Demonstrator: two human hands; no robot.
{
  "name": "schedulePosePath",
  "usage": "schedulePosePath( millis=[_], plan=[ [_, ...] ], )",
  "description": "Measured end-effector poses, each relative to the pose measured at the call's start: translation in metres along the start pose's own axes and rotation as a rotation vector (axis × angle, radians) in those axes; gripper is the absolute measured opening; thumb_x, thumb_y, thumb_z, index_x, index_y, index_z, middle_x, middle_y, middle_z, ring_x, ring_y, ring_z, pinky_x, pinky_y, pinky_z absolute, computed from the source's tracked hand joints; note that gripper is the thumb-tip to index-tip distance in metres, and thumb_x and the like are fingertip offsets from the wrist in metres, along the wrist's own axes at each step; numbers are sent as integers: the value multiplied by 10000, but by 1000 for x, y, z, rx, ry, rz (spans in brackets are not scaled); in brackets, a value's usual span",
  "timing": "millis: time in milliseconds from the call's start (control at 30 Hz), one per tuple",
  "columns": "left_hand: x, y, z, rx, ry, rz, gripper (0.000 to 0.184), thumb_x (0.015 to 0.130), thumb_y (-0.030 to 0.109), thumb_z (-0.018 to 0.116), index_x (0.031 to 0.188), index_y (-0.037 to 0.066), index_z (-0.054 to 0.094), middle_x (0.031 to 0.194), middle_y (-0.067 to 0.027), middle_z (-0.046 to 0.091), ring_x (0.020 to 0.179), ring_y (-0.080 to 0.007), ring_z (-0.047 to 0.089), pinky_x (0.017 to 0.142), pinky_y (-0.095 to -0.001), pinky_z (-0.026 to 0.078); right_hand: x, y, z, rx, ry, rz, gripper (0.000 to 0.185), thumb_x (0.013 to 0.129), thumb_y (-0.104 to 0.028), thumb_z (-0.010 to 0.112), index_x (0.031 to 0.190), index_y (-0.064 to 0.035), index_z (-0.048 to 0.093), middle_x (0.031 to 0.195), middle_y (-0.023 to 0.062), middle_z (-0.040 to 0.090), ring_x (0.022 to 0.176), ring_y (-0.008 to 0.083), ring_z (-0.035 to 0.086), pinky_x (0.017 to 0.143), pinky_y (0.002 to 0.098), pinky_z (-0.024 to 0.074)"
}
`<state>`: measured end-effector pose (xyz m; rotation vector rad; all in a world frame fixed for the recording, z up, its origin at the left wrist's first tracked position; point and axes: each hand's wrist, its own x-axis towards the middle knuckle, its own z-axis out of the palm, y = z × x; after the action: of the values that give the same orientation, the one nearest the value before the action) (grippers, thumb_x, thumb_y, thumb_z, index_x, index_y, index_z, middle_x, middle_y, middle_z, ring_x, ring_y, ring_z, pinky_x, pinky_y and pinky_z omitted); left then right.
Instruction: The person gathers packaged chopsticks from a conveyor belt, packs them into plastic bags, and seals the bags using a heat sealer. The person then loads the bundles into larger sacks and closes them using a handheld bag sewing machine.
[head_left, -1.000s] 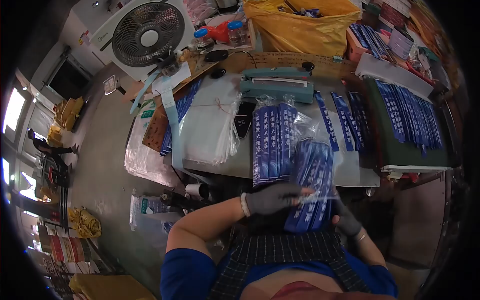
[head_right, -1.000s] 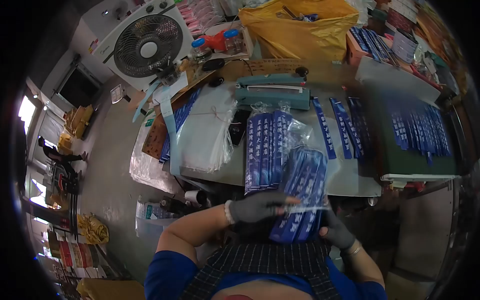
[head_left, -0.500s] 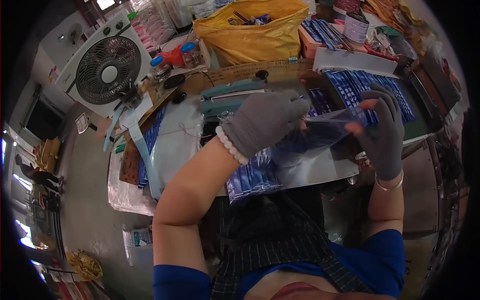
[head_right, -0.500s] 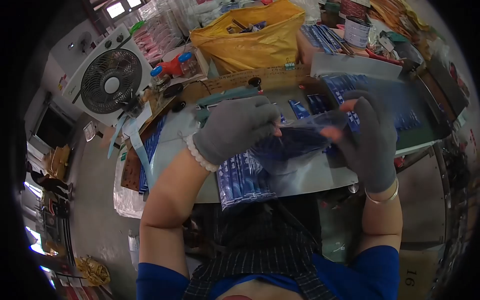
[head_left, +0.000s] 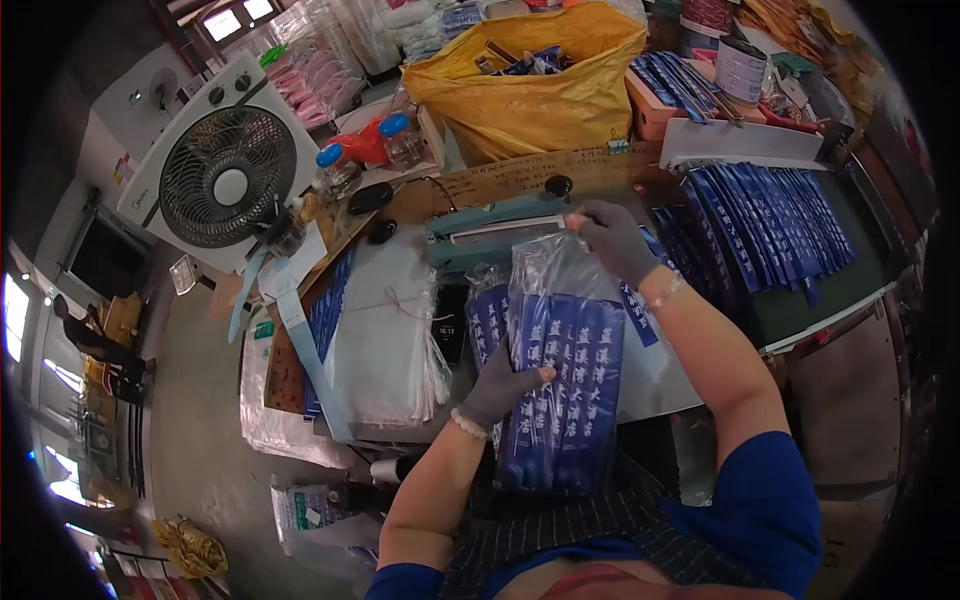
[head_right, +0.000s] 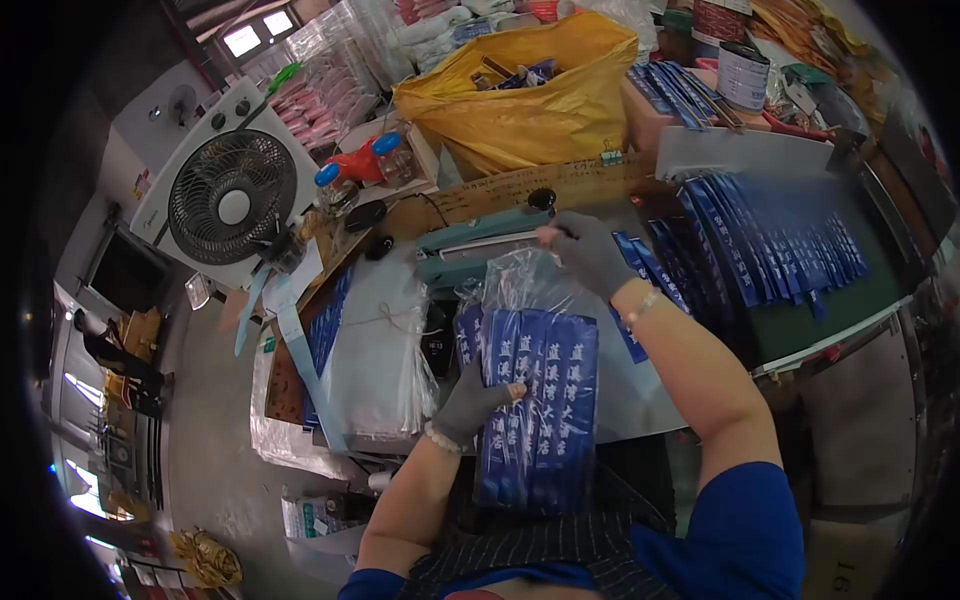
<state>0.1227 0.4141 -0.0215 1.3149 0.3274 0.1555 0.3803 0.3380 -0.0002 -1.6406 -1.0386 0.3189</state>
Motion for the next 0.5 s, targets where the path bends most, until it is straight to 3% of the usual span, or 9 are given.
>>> schedulePosePath(
  millis=[67,133,233,267,300,367,400,500],
  plan=[
    [31,-33,-37,-12,24,-79,656,726,116,733,1299,-1,436,1108,-71,594,986,-168,569,891,-313,454,36,49,10,169,101,87,301,890,-302,610,918,-4,595,748,43,573,702,131,511,647,273,417],
    [56,-30,-51,64,25,-131,573,738,150,731,1238,-3,495,1088,-72,601,964,-157,573,877,-307,457,61,44,32,56,266,168,351,873,-359,596,996,-30,585,869,130,640,800,241,593,722,328,454],
    [91,-12,-56,-70,122,-39,530,739,117,720,1209,-3,506,1023,-57,619,902,-159,591,852,-312,470,84,0,50,210,304,72,469,835,-450,615,1027,-24,568,918,138,634,865,242,600,764,329,458],
    [105,-11,-68,-136,171,-140,546,730,100,722,1216,-7,498,1032,-52,616,919,-161,588,854,-312,471,79,-27,43,272,260,149,486,832,-462,609,1040,-24,578,939,148,640,918,265,614,806,336,460],
    [115,-10,-77,-189,183,-162,571,722,98,727,1229,-7,488,1040,-55,615,938,-166,583,866,-315,466,82,-15,44,270,253,151,486,832,-462,609,1040,-24,578,939,148,640,918,265,614,806,336,460],
    [136,-32,-107,-149,247,-121,609,706,98,738,1248,-10,481,1072,-70,612,970,-185,578,894,-327,452,89,41,45,276,451,154,477,833,-454,605,1042,-25,593,935,145,642,910,267,615,806,334,464],
    [142,-51,-119,-67,263,-74,596,712,99,733,1245,-8,489,1082,-72,610,974,-190,577,899,-330,447,94,96,48,42,511,222,408,842,-405,600,1010,-33,620,912,126,648,847,223,606,766,320,467],
    [113,-32,-90,41,317,-46,531,759,121,704,1237,2,508,1074,-76,617,949,-170,581,874,-314,448,75,96,37,232,352,220,389,830,-400,601,984,-45,645,925,126,655,827,228,604,766,325,466]
  ],
)
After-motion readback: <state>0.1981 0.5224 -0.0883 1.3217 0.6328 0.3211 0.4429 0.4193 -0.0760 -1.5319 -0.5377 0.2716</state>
